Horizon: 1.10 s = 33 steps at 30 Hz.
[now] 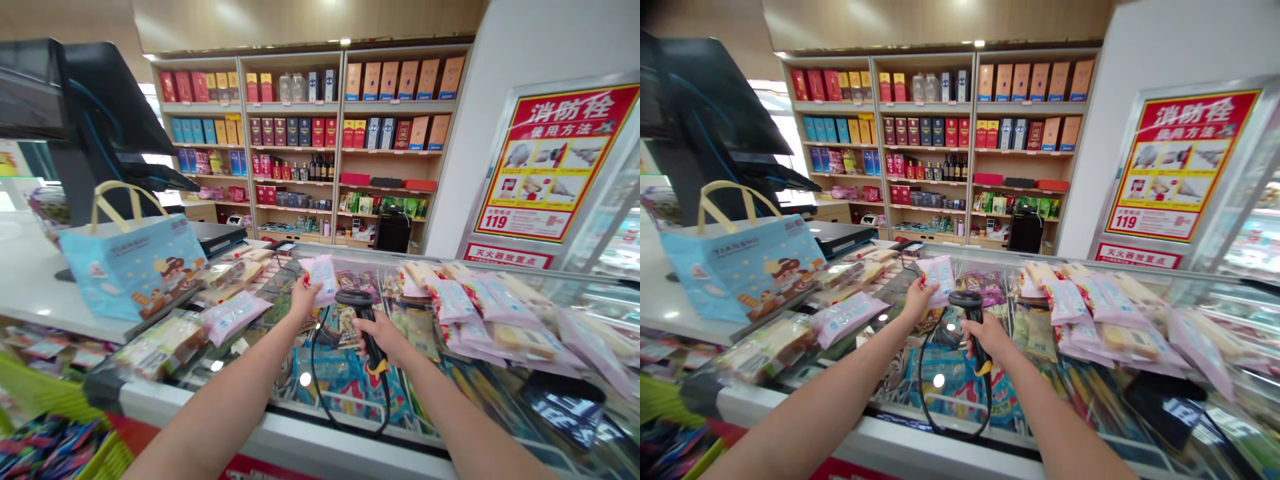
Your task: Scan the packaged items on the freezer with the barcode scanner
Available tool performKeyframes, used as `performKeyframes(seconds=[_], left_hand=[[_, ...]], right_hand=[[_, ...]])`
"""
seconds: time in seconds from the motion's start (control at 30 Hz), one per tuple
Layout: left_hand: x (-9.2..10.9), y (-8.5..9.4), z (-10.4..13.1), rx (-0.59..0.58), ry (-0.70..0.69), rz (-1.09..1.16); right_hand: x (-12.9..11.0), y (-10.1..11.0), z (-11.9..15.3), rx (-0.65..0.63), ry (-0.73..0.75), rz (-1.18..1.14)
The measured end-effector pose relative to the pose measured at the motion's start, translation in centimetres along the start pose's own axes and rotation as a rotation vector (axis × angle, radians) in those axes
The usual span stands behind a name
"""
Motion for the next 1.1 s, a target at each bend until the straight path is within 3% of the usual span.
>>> performKeyframes(seconds=[0.3, 0.43, 0.53, 0.63, 0.83, 0.97, 1.1], left_hand=[[0.0, -0.5, 0.6, -0.002, 0.011, 0.025], [0.5, -2.5, 2.1, -0.099, 0.109, 0.236], [1.6, -5.5, 3.8, -0.249, 0.19, 0.385], [2.8, -9.3, 5.7, -0.35, 0.233, 0.451], [4.1, -19.3, 9.7, -0.44, 0.267, 0.451], [4.7, -25.2, 11.7, -0.425, 0.195, 0.304], [4.0, -28.3, 12.6, -0.343, 0.134, 0.065]], right_hand=[[0.5, -0.1, -0.4, 0.013, -0.047, 0.025], [-0.3, 0.2, 0.1, 0.036, -0.06, -0.002], [-1.3, 1.4, 1.3, 0.072, -0.034, -0.039], [-2.0, 4.0, 3.4, 0.177, -0.001, -0.063], [-3.2, 10.8, 8.4, 0.401, 0.09, -0.137], [-3.8, 14.4, 10.8, 0.499, 0.134, -0.181], [-3.4, 16.3, 11.8, 0.58, 0.142, -0.185]])
Point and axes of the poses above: each hand's wrist, its own z-axis away from the middle knuckle, its own y-axis out of the back of the hand, x = y × z, the point moved 6 cm from there along -z, towards the middle knuckle, and after that the axes turned 5 degrees about -y, right-handed, at the moved point
